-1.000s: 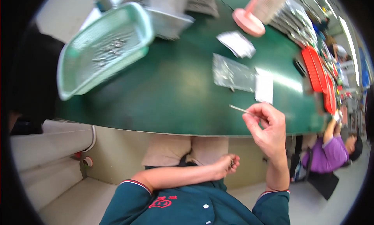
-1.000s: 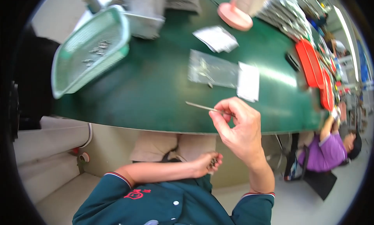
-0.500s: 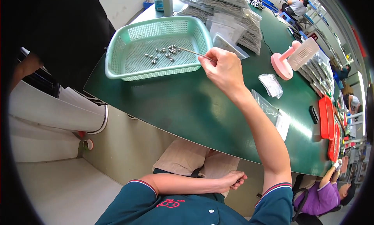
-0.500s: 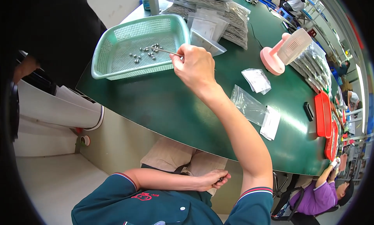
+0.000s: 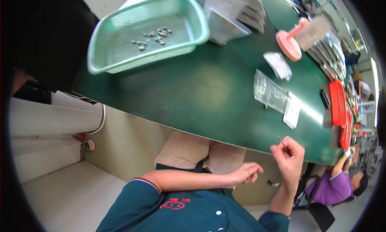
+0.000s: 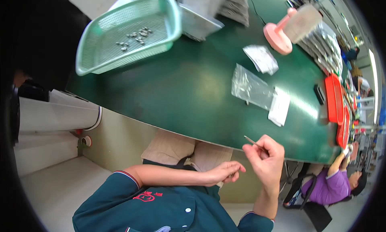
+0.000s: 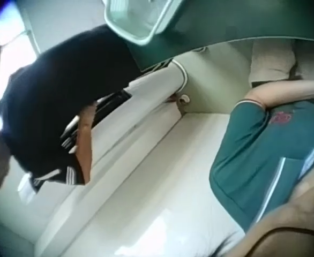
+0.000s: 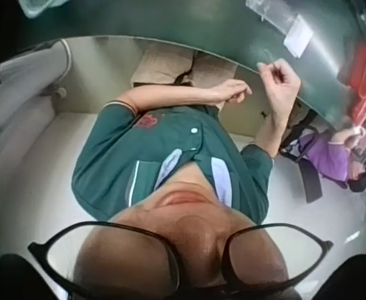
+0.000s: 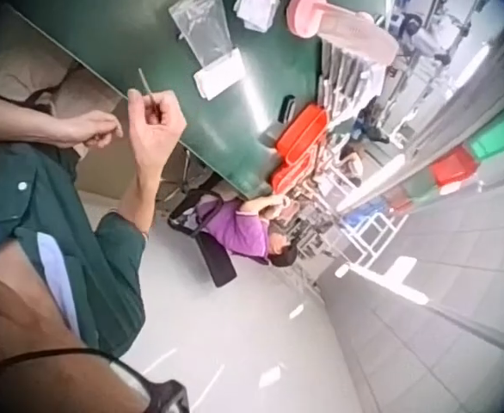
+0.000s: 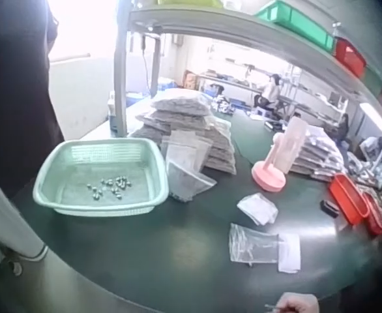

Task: The person is assembling small metal rings onto a thin metal rod at a workbench.

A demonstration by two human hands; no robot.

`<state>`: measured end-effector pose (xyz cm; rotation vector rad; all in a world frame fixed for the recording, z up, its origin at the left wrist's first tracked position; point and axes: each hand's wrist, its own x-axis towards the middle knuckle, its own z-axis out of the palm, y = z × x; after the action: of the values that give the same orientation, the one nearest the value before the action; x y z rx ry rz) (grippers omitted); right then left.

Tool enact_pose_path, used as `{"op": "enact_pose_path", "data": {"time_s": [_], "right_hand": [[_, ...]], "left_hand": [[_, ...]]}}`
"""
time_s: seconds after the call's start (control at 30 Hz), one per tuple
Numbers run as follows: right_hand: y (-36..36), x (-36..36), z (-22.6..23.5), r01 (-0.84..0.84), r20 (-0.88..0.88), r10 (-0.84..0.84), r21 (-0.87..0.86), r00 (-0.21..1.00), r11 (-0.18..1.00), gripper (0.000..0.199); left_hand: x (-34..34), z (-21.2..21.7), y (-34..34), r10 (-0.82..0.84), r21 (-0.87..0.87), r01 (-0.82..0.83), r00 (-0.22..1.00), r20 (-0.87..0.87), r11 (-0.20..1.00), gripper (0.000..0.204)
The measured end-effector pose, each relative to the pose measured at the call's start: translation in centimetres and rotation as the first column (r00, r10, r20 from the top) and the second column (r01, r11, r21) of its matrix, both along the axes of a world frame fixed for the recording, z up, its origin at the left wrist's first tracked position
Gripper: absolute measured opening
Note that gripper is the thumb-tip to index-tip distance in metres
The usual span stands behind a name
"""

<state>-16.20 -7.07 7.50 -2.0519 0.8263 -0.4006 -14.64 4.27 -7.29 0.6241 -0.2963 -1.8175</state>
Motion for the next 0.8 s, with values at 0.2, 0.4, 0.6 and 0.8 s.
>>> {"op": "enact_pose_path", "data": {"time_s": [0.2, 0.4, 0.6, 0.8], "right_hand": [[2.9, -8.1, -6.9, 0.271, -0.16, -0.232, 0.291, 0.959, 0.918, 0.017], [5.5, -10.8, -10.8, 0.385, 0.005, -0.467, 0.559, 0.884, 0.734, 0.017], [5.8, -12.2, -11.8, 0.376, 0.05, -0.464, 0.512, 0.884, 0.772, 0.014], [5.4, -13.9, -11.6, 0.347, 0.122, -0.439, 0.441, 0.89, 0.828, 0.017]], "left_hand": [[0.0, 0.4, -0.7, 0.066, -0.014, -0.065, 0.996, 0.065, 0.998, 0.036], [-1.2, -0.2, -0.4, 0.013, 0.108, -0.018, 0.999, 0.038, 0.994, 0.039], [-2.3, -0.6, -0.5, 0.047, 0.074, -0.054, 0.995, 0.082, 0.996, 0.04], [-1.5, -1.2, -0.3, -0.02, 0.181, 0.011, 0.999, 0.046, 0.983, 0.02]]}}
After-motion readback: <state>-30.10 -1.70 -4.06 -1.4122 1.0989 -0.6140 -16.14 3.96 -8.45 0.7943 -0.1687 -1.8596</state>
